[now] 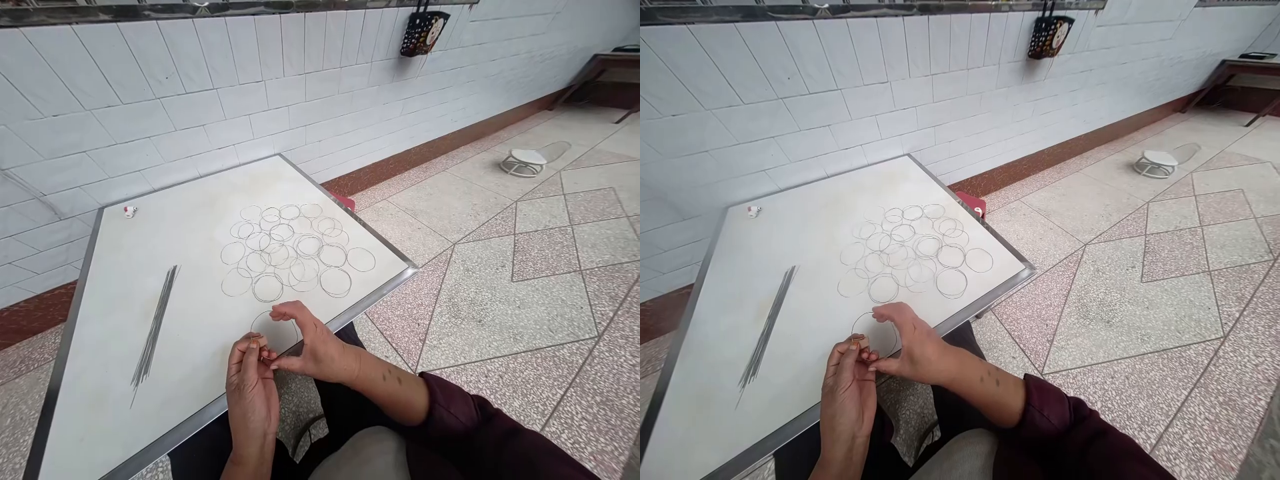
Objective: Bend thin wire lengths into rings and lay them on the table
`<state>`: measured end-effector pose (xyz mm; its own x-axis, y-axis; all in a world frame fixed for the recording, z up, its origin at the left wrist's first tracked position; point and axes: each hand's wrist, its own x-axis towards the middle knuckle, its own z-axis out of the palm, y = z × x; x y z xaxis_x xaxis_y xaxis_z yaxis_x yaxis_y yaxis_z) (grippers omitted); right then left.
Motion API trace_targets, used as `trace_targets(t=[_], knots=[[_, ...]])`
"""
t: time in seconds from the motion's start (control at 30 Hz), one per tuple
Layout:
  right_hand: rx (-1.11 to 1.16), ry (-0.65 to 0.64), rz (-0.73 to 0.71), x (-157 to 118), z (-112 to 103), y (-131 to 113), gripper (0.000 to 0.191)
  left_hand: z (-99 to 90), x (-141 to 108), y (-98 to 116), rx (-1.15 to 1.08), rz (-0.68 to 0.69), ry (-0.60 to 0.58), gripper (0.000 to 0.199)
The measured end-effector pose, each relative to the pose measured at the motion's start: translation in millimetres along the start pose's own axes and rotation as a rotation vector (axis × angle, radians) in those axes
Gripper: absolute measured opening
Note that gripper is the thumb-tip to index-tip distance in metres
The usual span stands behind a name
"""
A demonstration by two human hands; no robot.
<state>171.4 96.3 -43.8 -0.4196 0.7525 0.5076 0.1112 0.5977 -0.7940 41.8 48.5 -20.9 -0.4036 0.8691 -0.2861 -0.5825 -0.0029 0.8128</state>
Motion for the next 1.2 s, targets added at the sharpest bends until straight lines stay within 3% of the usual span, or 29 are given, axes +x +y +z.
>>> trace_targets(t=[0.1,0.33,0.6,0.97,1.2], knots=[[-0.031,-0.026,0.028,1.6,-1.8,1.8,0.091,1.4,-0.1,1.2,-0.015,-0.004,-0.013,0.016],[0.109,-0.011,0.139,2.4,7.4,14.2,0.121,0.8,-1.5,-2.9,0.036,-0.037,-0.061,0.014],[0.149,0.017,0.232,3.4,2.5,14.2,0.112,2.8,-5.3,-2.7,0.073,-0.042,-0.094,0.014],[0.071,-0.002,0.172,3.3,-5.6,16.4,0.097,0.6,-5.1,-8.2,0.131,-0.047,-0.128,0.015],[0.177,0.001,0.144,4.3,-10.6,29.7,0.112,0.0,-7.2,-7.6,0.086,-0.056,-0.187,0.013]])
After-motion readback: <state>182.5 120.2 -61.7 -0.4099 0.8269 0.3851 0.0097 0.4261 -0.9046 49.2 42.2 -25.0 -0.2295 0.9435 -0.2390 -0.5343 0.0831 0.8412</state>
